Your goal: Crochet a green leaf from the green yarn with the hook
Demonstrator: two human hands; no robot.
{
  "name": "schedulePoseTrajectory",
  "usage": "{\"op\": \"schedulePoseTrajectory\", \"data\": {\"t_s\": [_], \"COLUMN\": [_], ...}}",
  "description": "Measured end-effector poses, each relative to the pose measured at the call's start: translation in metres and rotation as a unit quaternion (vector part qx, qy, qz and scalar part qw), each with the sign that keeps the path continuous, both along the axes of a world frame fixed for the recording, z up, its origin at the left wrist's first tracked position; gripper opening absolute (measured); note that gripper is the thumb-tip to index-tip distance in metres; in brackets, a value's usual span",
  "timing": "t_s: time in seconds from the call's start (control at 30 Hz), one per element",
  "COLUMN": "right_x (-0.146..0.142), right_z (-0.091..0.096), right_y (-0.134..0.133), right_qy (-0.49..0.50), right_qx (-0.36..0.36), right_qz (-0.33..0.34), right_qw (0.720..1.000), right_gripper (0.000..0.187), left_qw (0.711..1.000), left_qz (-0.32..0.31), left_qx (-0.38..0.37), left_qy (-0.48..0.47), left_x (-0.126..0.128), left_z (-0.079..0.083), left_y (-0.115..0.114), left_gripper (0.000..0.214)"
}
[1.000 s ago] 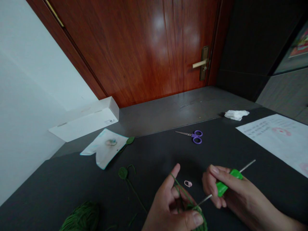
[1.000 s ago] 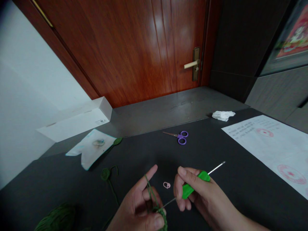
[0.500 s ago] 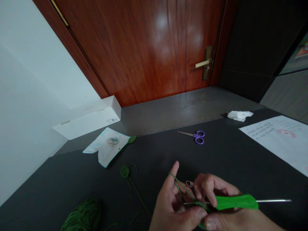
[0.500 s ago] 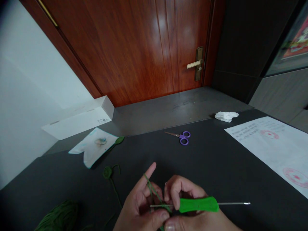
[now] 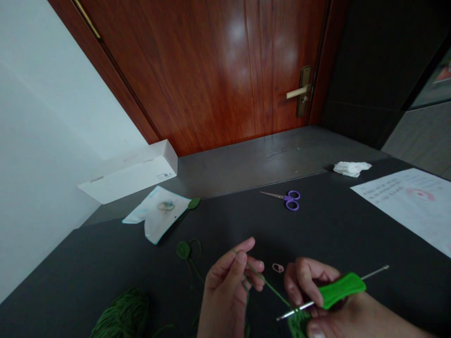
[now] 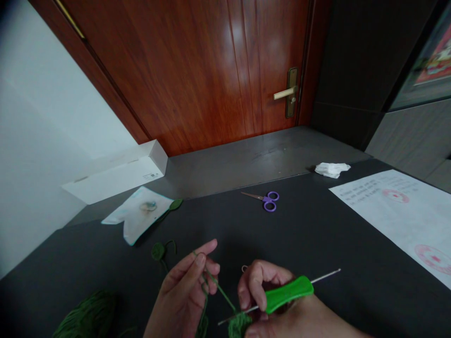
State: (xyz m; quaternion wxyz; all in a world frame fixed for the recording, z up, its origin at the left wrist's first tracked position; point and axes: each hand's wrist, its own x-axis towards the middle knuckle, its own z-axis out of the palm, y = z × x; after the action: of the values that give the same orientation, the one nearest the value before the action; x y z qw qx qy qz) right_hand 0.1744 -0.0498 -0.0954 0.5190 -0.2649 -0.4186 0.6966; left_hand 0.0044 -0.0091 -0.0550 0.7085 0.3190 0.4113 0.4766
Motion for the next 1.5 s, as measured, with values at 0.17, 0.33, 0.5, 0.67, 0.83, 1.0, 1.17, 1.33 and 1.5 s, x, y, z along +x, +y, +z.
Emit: {"op": "schedulePoseTrajectory", "data": {"t_s": [0.17, 0.33, 0.5, 0.67, 0.83, 1.0, 1.17, 1.33, 1.5], "right_x": [0.003, 0.005, 0.006, 0.005, 0.005, 0.009, 0.008, 0.006, 0.008], "right_z": [0.006, 0.014, 0.016, 0.022, 0.019, 0.016, 0.015, 0.011, 0.017], "right_y": [-0.003, -0.001, 0.002, 0.004, 0.009, 0.008, 0.008, 0.010, 0.006], "right_qy": [-0.002, -0.001, -0.003, -0.017, -0.013, -0.005, 0.002, 0.015, 0.022], "right_qx": [-0.008, -0.002, 0.010, 0.011, 0.023, 0.012, 0.010, 0.020, 0.008], "right_qz": [0.023, 0.024, 0.023, 0.017, 0.012, 0.016, 0.015, 0.016, 0.026], "right_qw": [1.000, 1.000, 1.000, 1.000, 1.000, 1.000, 1.000, 1.000, 0.999], "right_gripper": [0.052, 0.047, 0.046, 0.047, 0.049, 0.048, 0.046, 0.048, 0.045], "left_qw": [0.985, 0.973, 0.890, 0.815, 0.700, 0.725, 0.622, 0.840, 0.967], "left_qz": [-0.138, -0.121, -0.028, 0.001, -0.089, -0.070, -0.085, -0.075, -0.247], "left_qx": [-0.026, 0.024, 0.143, 0.193, 0.257, 0.256, 0.278, 0.274, 0.039], "left_qy": [0.096, 0.194, 0.432, 0.547, 0.660, 0.635, 0.727, 0.461, -0.044], "left_x": [-0.012, -0.043, -0.063, -0.063, -0.067, -0.075, -0.068, -0.035, -0.010], "left_z": [0.012, 0.032, 0.022, 0.004, 0.005, 0.005, 0.007, 0.021, 0.007], "left_y": [0.006, 0.024, 0.039, 0.039, 0.033, 0.032, 0.028, 0.008, -0.007], "left_gripper": [0.026, 0.035, 0.033, 0.060, 0.063, 0.058, 0.062, 0.032, 0.042]}}
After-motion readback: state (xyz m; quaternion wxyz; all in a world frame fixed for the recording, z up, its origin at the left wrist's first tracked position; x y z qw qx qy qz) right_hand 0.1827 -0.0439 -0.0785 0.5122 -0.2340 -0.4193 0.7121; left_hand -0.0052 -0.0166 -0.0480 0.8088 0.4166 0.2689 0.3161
